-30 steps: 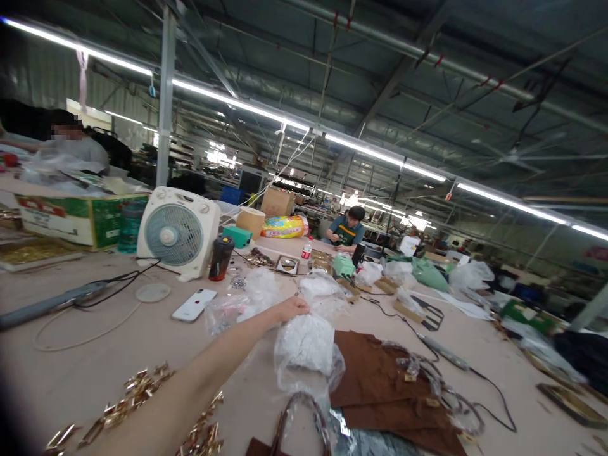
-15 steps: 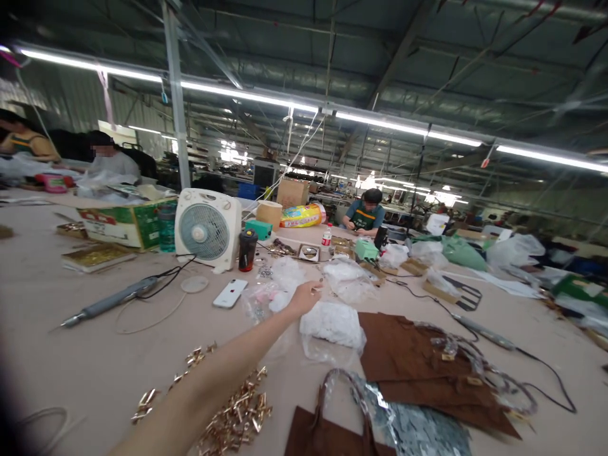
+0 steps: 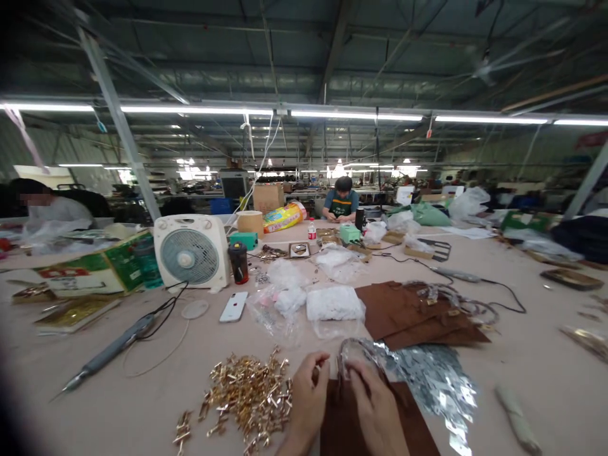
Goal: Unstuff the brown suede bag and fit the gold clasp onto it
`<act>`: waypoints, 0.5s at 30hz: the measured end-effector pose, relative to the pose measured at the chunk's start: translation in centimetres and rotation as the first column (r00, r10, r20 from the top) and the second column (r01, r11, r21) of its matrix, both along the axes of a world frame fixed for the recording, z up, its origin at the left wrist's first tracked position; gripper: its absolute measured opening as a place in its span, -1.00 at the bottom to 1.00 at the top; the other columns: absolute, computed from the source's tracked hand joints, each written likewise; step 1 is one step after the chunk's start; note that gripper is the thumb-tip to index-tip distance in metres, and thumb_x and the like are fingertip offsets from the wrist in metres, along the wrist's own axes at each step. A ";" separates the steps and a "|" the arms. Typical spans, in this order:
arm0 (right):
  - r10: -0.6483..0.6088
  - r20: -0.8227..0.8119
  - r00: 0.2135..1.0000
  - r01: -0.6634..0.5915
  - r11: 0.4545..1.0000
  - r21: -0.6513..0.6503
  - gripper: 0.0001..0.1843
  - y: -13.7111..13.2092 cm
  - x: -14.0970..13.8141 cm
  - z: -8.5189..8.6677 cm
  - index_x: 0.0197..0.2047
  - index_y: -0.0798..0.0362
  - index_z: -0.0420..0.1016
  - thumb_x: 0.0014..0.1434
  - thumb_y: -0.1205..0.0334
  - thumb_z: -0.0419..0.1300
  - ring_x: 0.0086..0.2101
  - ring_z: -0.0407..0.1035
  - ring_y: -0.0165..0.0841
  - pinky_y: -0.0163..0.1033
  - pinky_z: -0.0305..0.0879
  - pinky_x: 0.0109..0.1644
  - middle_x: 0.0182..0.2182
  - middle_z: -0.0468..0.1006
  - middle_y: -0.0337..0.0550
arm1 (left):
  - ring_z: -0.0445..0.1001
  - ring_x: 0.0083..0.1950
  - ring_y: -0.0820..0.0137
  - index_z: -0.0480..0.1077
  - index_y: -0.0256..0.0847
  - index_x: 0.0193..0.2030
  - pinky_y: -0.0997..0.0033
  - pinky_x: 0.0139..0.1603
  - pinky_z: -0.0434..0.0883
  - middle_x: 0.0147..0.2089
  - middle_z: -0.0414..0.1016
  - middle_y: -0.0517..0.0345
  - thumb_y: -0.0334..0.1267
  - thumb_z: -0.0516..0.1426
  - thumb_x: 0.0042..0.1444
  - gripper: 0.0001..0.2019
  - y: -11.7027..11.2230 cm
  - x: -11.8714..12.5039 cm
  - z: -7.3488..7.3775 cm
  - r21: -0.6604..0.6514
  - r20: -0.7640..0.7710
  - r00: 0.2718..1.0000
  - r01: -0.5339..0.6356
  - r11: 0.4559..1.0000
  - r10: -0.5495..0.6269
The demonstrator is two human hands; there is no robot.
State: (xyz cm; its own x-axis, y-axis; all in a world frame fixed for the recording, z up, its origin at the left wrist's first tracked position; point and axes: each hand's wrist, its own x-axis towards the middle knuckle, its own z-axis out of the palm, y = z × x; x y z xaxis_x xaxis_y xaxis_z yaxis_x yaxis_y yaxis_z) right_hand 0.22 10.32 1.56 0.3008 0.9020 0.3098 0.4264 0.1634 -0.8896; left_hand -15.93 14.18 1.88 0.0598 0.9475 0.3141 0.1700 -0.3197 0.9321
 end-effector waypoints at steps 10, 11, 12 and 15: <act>0.067 0.059 0.996 -0.056 0.985 -0.160 -0.31 16.8 -6.2 1.9 0.26 0.28 0.43 0.17 0.01 0.25 0.18 0.41 0.02 0.03 0.24 0.32 0.23 0.47 0.35 | 0.60 0.09 0.12 0.53 -0.19 0.06 0.30 0.07 0.41 0.02 0.66 -0.12 -0.27 0.01 0.27 -0.66 2.6 1.2 -2.8 -0.068 -0.394 0.884 0.243 0.968 -0.250; 0.075 0.065 0.995 -0.064 0.985 -0.161 -0.37 17.5 -6.7 1.7 0.21 0.25 0.46 0.15 0.06 0.27 0.15 0.43 0.02 0.03 0.26 0.29 0.18 0.51 0.32 | 0.60 0.12 0.10 0.52 -0.20 0.10 0.30 0.08 0.41 0.05 0.65 -0.15 -0.28 0.02 0.25 -0.63 3.1 1.3 -3.1 -0.086 -0.424 0.869 0.242 0.966 -0.255; 0.092 0.070 0.993 -0.080 0.984 -0.161 -0.43 18.1 -7.1 1.4 0.16 0.21 0.50 0.12 0.12 0.29 0.12 0.45 0.01 0.01 0.27 0.26 0.13 0.56 0.27 | 0.59 0.14 0.09 0.51 -0.21 0.13 0.30 0.09 0.41 0.08 0.65 -0.16 -0.27 0.02 0.25 -0.62 3.6 1.3 -3.3 -0.102 -0.439 0.861 0.235 0.967 -0.255; 0.174 0.068 0.982 -0.161 0.973 -0.163 -0.60 19.2 -7.4 0.4 -0.08 0.08 0.61 -0.07 0.39 0.30 0.01 0.50 -0.11 -0.14 0.30 0.19 -0.05 0.67 0.01 | 0.60 0.13 0.06 0.52 -0.21 0.12 0.27 0.05 0.41 0.03 0.66 -0.18 -0.26 0.03 0.27 -0.64 4.4 1.4 -3.3 -0.140 -0.464 0.852 0.200 0.970 -0.243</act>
State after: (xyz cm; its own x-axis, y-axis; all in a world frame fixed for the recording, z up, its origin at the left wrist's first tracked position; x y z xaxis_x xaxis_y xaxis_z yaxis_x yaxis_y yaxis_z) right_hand -7.18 29.56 1.96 0.1210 0.9765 0.1781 0.4772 0.1001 -0.8731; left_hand -14.48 18.62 -1.41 0.3923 0.9127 0.1141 0.5321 -0.3263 0.7813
